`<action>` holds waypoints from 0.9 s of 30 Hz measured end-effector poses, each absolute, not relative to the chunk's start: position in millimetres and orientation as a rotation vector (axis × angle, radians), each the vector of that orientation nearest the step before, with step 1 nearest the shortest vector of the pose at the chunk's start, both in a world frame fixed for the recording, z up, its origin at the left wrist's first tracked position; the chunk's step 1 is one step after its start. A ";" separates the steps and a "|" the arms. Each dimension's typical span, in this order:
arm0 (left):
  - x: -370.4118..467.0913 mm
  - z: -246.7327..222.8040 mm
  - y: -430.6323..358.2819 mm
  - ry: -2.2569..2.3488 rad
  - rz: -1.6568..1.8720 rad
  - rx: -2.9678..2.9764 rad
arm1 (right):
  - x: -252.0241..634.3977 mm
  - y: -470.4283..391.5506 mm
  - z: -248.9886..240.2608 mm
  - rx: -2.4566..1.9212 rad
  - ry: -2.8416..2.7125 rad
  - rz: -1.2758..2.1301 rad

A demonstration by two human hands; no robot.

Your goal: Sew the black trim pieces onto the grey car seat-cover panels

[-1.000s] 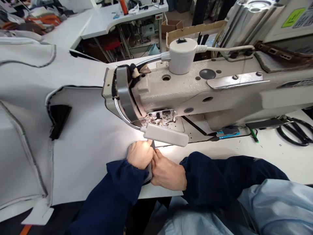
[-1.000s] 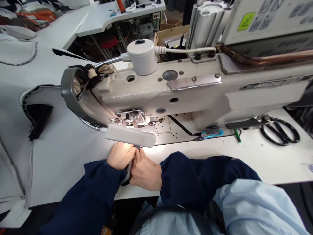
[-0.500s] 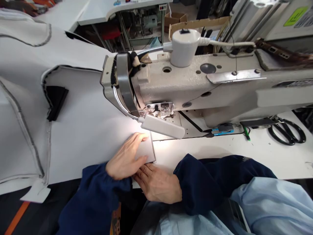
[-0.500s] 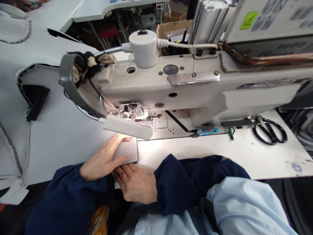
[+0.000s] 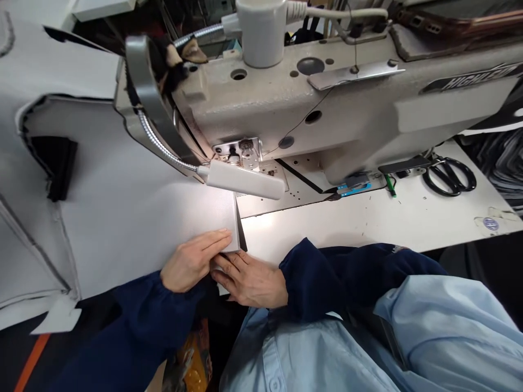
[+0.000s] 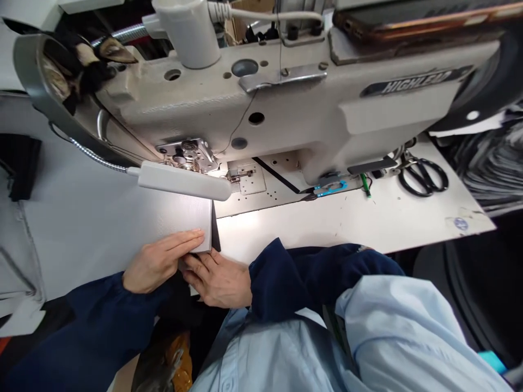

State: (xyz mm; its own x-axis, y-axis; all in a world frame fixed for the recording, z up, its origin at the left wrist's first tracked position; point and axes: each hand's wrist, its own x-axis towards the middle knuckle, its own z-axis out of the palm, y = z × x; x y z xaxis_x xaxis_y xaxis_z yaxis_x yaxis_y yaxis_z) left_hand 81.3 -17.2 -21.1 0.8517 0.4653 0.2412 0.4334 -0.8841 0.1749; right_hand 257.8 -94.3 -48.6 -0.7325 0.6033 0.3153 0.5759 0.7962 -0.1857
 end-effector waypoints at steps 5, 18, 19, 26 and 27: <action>83.9 -15.4 -16.2 0.641 0.262 2.941 | 249.8 -100.4 -48.2 -0.982 -2.643 0.200; 92.1 -22.2 -2.8 0.723 0.283 2.980 | 230.4 -95.9 -53.5 -1.154 -2.535 0.212; 91.7 -24.2 0.8 0.713 0.299 2.978 | 231.2 -91.8 -52.7 -1.153 -2.542 0.202; 91.6 -27.5 26.4 0.636 0.338 3.011 | 233.2 -65.5 -49.3 -1.142 -2.606 0.142; 92.3 -26.8 29.8 0.632 0.325 3.023 | 233.3 -62.0 -49.2 -1.135 -2.612 0.131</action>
